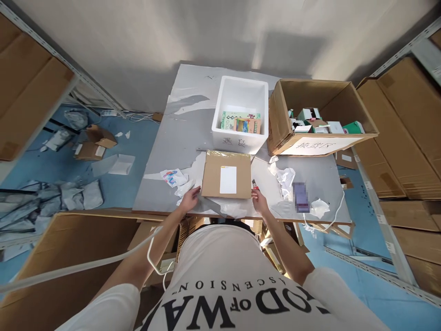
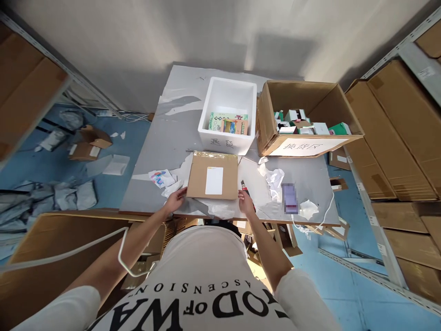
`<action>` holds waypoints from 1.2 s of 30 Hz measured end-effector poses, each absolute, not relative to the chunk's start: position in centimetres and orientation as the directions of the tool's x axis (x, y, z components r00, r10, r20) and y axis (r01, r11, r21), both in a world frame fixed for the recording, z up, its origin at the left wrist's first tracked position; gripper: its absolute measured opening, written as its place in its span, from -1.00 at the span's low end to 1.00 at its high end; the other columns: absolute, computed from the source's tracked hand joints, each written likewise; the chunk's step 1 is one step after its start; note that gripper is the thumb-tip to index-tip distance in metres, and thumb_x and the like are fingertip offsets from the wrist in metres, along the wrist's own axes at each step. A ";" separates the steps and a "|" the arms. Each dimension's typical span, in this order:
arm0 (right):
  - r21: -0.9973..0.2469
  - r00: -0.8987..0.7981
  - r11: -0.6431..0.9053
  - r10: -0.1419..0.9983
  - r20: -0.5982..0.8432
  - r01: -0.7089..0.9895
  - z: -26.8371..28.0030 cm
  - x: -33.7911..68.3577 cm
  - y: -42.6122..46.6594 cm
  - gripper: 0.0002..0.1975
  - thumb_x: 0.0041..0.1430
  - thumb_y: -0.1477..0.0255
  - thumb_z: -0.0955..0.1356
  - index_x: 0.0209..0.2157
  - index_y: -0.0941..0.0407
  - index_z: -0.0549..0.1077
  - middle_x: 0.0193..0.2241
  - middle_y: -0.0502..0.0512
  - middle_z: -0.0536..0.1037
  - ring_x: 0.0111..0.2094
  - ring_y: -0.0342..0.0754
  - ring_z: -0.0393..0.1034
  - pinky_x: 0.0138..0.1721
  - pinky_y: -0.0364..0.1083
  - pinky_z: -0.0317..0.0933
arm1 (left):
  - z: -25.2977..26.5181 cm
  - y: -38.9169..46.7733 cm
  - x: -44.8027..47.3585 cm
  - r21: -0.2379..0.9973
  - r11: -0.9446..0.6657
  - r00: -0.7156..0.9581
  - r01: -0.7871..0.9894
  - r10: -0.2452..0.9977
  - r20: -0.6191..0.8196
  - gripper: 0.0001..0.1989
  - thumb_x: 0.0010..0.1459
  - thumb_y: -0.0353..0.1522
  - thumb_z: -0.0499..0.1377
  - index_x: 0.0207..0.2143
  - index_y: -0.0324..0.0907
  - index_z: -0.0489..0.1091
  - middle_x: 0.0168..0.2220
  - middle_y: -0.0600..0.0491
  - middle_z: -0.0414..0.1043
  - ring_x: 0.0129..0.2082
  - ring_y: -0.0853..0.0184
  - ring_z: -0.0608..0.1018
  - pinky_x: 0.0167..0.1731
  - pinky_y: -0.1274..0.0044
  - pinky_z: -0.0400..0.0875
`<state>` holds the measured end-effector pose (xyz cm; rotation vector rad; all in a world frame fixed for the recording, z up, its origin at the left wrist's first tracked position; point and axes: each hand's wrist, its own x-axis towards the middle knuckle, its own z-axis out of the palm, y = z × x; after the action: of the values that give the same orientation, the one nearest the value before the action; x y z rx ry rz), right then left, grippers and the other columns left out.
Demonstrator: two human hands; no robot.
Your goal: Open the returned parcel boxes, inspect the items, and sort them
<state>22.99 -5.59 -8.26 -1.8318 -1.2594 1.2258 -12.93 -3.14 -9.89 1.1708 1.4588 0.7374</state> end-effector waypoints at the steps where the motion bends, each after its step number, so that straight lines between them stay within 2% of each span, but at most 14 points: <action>1: -0.844 0.095 -0.364 0.929 -0.356 0.394 -8.7 23.0 -6.4 -0.61 0.01 0.40 0.30 -0.06 0.08 0.38 -0.05 0.21 0.49 -0.12 0.02 0.47 -0.04 0.04 0.33 | -10.2 -3.8 -13.0 0.905 0.301 0.088 0.301 0.936 -0.340 -0.33 -0.20 -0.22 0.25 0.04 -0.22 0.43 0.10 -0.14 0.43 0.12 0.03 0.44 0.15 0.22 0.28; 3: -0.841 0.049 -0.357 0.927 -0.371 0.407 -9.2 22.7 -7.4 -0.50 -0.08 0.45 0.34 -0.01 0.06 0.36 0.02 0.21 0.45 -0.04 0.06 0.44 0.00 0.08 0.32 | -10.6 -4.6 -12.8 0.895 0.274 0.121 0.351 0.935 -0.333 -0.39 -0.21 -0.22 0.27 -0.03 -0.19 0.47 0.06 -0.11 0.47 0.09 0.01 0.45 0.12 0.21 0.30; 5: -0.840 0.045 -0.376 0.919 -0.391 0.391 -9.4 22.0 -7.7 -0.49 -0.07 0.44 0.34 0.00 0.06 0.33 0.01 0.20 0.47 -0.01 0.07 0.42 0.02 0.11 0.30 | -10.7 -5.0 -12.2 0.881 0.252 0.127 0.399 0.937 -0.325 -0.48 -0.14 -0.17 0.23 -0.10 -0.19 0.50 -0.03 -0.10 0.53 -0.01 0.02 0.51 0.04 0.23 0.37; 10: -0.887 0.024 -0.312 0.946 -0.324 0.340 -7.3 21.0 -7.0 -0.73 0.06 0.31 0.29 -0.18 0.07 0.32 -0.20 0.14 0.53 -0.13 0.03 0.44 -0.04 0.06 0.30 | -8.7 -4.8 -11.0 0.869 0.225 0.024 0.441 0.965 -0.262 -0.54 0.00 -0.08 0.15 -0.17 -0.21 0.51 -0.27 -0.06 0.59 -0.24 0.13 0.58 -0.16 0.33 0.48; 14: -0.854 0.106 -0.276 0.961 -0.256 0.440 -3.0 21.1 -6.2 -0.75 0.17 0.15 0.22 -0.31 0.05 0.28 -0.36 0.07 0.51 -0.28 0.00 0.42 -0.19 -0.03 0.28 | -3.9 -4.5 -10.3 0.857 0.209 -0.190 0.471 0.973 -0.133 -0.53 0.08 -0.07 0.13 -0.15 -0.25 0.51 -0.30 -0.05 0.58 -0.32 0.24 0.57 -0.24 0.45 0.46; 16: -0.809 0.185 -0.283 0.958 -0.218 0.515 -0.7 21.0 -5.6 -0.70 0.21 0.10 0.18 -0.34 0.04 0.27 -0.39 0.05 0.50 -0.31 0.00 0.40 -0.24 -0.06 0.23 | -1.3 -4.0 -9.8 0.823 0.220 -0.267 0.523 0.960 -0.087 -0.56 0.10 -0.06 0.14 -0.22 -0.24 0.54 -0.35 -0.02 0.58 -0.34 0.26 0.57 -0.23 0.47 0.43; 19: -0.716 0.227 -0.311 0.950 -0.215 0.625 1.5 20.8 -4.4 -0.66 0.25 0.07 0.15 -0.39 0.03 0.24 -0.47 0.02 0.47 -0.40 -0.01 0.35 -0.35 -0.08 0.15 | 1.6 -2.8 -9.2 0.775 0.259 -0.305 0.576 0.948 -0.090 -0.55 0.12 -0.03 0.12 -0.36 -0.22 0.56 -0.45 0.01 0.56 -0.40 0.27 0.55 -0.29 0.50 0.39; 22: -0.640 0.216 -0.338 0.940 -0.264 0.689 1.6 21.0 -3.0 -0.66 0.26 0.10 0.15 -0.47 0.03 0.19 -0.54 0.00 0.41 -0.46 -0.02 0.29 -0.42 -0.10 0.08 | 2.7 -0.8 -8.5 0.724 0.254 -0.277 0.641 0.957 -0.090 -0.53 0.13 -0.01 0.11 -0.40 -0.21 0.57 -0.45 -0.01 0.56 -0.40 0.27 0.53 -0.32 0.51 0.34; 26: -0.597 0.217 -0.406 0.906 -0.364 0.692 0.1 21.4 -1.4 -0.66 0.26 0.16 0.15 -0.53 0.03 0.16 -0.53 0.04 0.41 -0.47 -0.03 0.28 -0.43 -0.10 0.06 | 3.0 2.4 -7.2 0.603 0.257 -0.242 0.756 0.964 -0.107 -0.49 0.13 0.03 0.08 -0.35 -0.19 0.59 -0.38 -0.08 0.58 -0.33 0.18 0.55 -0.29 0.47 0.32; 30: -0.577 0.284 -0.439 0.895 -0.343 0.689 -1.1 21.2 -0.2 -0.66 0.26 0.17 0.14 -0.53 0.03 0.17 -0.48 0.09 0.44 -0.42 0.00 0.29 -0.39 -0.08 0.09 | 3.7 4.2 -6.0 0.493 0.193 -0.135 0.848 0.979 -0.151 -0.46 0.09 0.05 0.10 -0.29 -0.21 0.60 -0.36 -0.15 0.57 -0.28 0.08 0.56 -0.31 0.42 0.31; 33: -0.612 0.300 -0.437 0.899 -0.319 0.659 -1.9 20.8 0.4 -0.65 0.26 0.15 0.15 -0.52 0.04 0.19 -0.48 0.08 0.43 -0.41 -0.01 0.29 -0.35 -0.08 0.14 | 3.9 4.3 -5.9 0.463 0.155 -0.097 0.873 0.984 -0.147 -0.45 0.01 0.05 0.17 -0.22 -0.22 0.59 -0.35 -0.16 0.57 -0.26 0.04 0.56 -0.32 0.42 0.31; 36: -0.737 0.222 -0.435 0.900 -0.376 0.517 -2.9 20.9 0.7 -0.63 0.25 0.09 0.15 -0.46 0.06 0.26 -0.47 0.05 0.44 -0.39 -0.05 0.32 -0.33 -0.10 0.22 | 3.1 4.1 -6.9 0.479 0.241 -0.170 0.844 0.968 -0.187 -0.48 0.02 0.02 0.17 -0.20 -0.21 0.58 -0.35 -0.13 0.56 -0.25 0.05 0.56 -0.30 0.42 0.32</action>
<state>20.85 0.67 -2.89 -2.0413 -1.3033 1.1072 -6.88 4.15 3.12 1.6534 2.0713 0.3686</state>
